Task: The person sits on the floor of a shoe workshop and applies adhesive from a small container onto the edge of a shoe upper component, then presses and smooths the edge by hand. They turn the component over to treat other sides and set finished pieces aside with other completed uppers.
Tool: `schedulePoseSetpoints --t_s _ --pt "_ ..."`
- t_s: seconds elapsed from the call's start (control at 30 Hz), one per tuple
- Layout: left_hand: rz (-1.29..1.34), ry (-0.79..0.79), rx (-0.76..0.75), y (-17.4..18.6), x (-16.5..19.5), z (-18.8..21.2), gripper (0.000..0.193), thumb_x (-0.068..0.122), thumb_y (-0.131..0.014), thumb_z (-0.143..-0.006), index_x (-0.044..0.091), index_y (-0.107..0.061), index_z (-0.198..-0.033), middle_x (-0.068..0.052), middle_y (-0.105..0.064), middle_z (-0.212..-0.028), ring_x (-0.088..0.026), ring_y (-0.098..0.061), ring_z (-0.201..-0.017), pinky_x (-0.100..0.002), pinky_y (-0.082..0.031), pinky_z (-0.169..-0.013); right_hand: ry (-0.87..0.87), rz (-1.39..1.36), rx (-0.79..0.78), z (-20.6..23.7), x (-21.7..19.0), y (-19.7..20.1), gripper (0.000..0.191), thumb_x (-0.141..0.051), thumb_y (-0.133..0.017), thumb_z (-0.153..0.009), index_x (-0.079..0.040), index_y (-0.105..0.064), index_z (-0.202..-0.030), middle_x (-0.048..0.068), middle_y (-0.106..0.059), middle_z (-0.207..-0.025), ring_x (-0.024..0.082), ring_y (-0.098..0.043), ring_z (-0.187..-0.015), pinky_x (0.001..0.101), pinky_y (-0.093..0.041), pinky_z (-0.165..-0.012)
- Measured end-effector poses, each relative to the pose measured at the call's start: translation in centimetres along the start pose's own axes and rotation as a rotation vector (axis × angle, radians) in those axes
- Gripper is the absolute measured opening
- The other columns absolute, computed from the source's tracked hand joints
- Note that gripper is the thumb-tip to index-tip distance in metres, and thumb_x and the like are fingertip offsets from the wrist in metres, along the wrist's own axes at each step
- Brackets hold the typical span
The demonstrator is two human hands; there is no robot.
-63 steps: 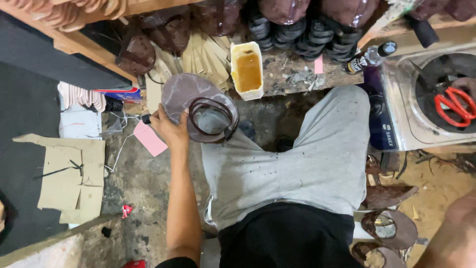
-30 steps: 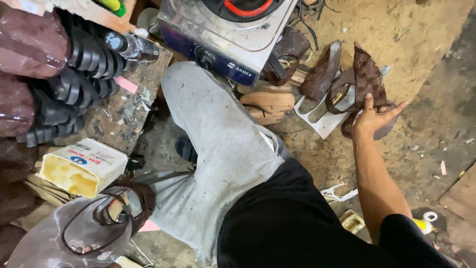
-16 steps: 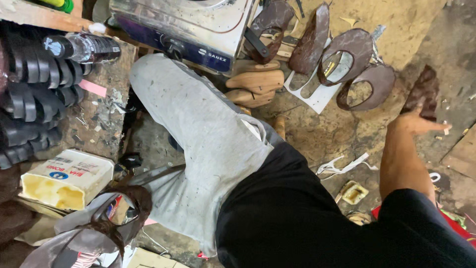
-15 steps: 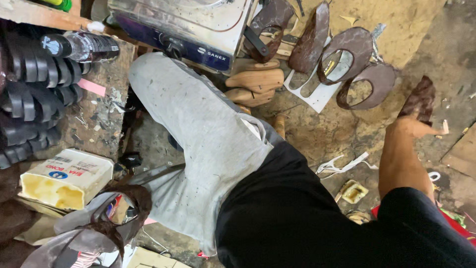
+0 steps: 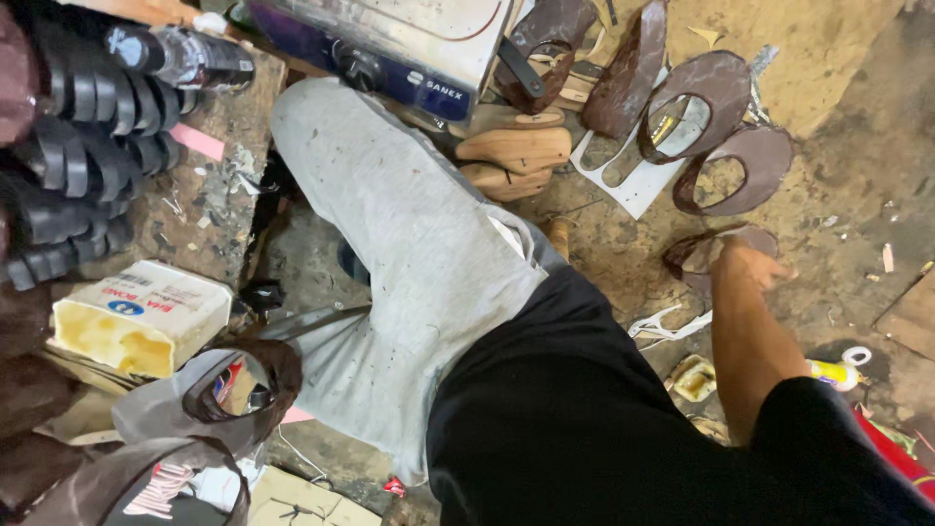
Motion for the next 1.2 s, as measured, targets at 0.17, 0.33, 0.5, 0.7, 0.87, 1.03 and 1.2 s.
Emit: schedulePoseSetpoints --t_s 0.17,0.33,0.5,0.7,0.87,1.03,1.2 --pt "0.266 0.033 -0.006 1.8 0.8 -0.4 0.023 0.007 -0.072 -0.109 0.002 -0.055 -0.124 -0.004 -0.060 -0.106 -0.010 -0.055 -0.094 -0.023 -0.045 -0.089 0.938 -0.483 -0.567 8.4 -9.9 -1.8 0.077 0.003 -0.056 -0.102 -0.015 -0.017 -0.166 0.017 -0.043 -0.157 0.023 -0.048 -0.136 0.0350 -0.043 -0.111" --pt "0.894 0.095 -0.232 3.0 4.4 1.9 0.022 0.006 -0.072 -0.109 0.003 -0.056 -0.123 -0.002 -0.060 -0.103 -0.008 -0.055 -0.092 -0.021 -0.044 -0.088 1.172 -0.856 -1.560 28.3 -17.3 5.8 0.076 0.003 -0.060 -0.118 -0.017 -0.010 -0.172 0.019 -0.059 -0.138 0.019 -0.061 -0.120 0.0284 -0.050 -0.105" --pt "0.672 0.031 -0.225 0.4 9.1 4.8 0.021 0.005 -0.065 -0.104 0.007 -0.047 -0.115 0.004 -0.044 -0.090 -0.004 -0.042 -0.079 -0.019 -0.037 -0.069 1.701 -0.765 -2.136 45.3 -14.5 22.2 0.099 0.001 -0.062 -0.100 -0.015 0.008 -0.168 0.025 -0.057 -0.142 0.028 -0.061 -0.127 0.0359 -0.050 -0.110" --pt "1.410 0.317 -0.321 2.9 7.8 5.0 0.028 0.029 -0.061 -0.102 0.004 -0.051 -0.111 -0.007 -0.055 -0.088 -0.014 -0.052 -0.079 -0.028 -0.044 -0.074 1.353 -0.323 -2.434 53.6 -8.8 27.9 0.101 0.007 -0.069 -0.097 -0.011 0.000 -0.170 0.015 -0.073 -0.112 0.014 -0.062 -0.093 0.0252 -0.048 -0.083" --pt "1.411 0.461 -0.623 1.8 5.0 8.2 0.044 0.012 -0.069 -0.094 -0.003 -0.056 -0.134 -0.006 -0.065 -0.121 -0.013 -0.062 -0.112 -0.031 -0.049 -0.100 1.110 -0.388 -2.827 56.9 -4.9 30.7 0.098 0.009 -0.066 -0.097 -0.010 -0.003 -0.170 0.010 -0.072 -0.124 0.012 -0.069 -0.111 0.0258 -0.053 -0.100" --pt "1.282 0.558 -0.860 -0.1 3.0 14.1 0.049 0.004 -0.076 -0.087 -0.001 -0.056 -0.131 -0.007 -0.065 -0.118 -0.015 -0.060 -0.107 -0.036 -0.050 -0.093 1.341 -0.022 -2.877 61.1 0.1 31.1 0.089 0.000 -0.067 -0.097 -0.010 -0.015 -0.169 0.007 -0.066 -0.112 0.010 -0.059 -0.095 0.0254 -0.048 -0.082" --pt "1.196 0.499 -0.487 2.0 -1.1 13.8 0.047 0.008 -0.073 -0.094 -0.004 -0.058 -0.137 -0.010 -0.066 -0.122 -0.018 -0.060 -0.113 -0.034 -0.049 -0.099 2.779 -0.615 -1.771 69.2 -0.8 30.9 0.058 -0.032 -0.074 -0.096 -0.003 -0.058 -0.143 0.015 -0.061 -0.113 0.030 -0.053 -0.109 0.0421 -0.043 -0.094"
Point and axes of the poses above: each hand's wrist, its own z-axis away from the middle knuckle, its own y-axis out of the back of the hand, x = y × z, the point moved 6 cm from there along -z, towards the middle knuckle
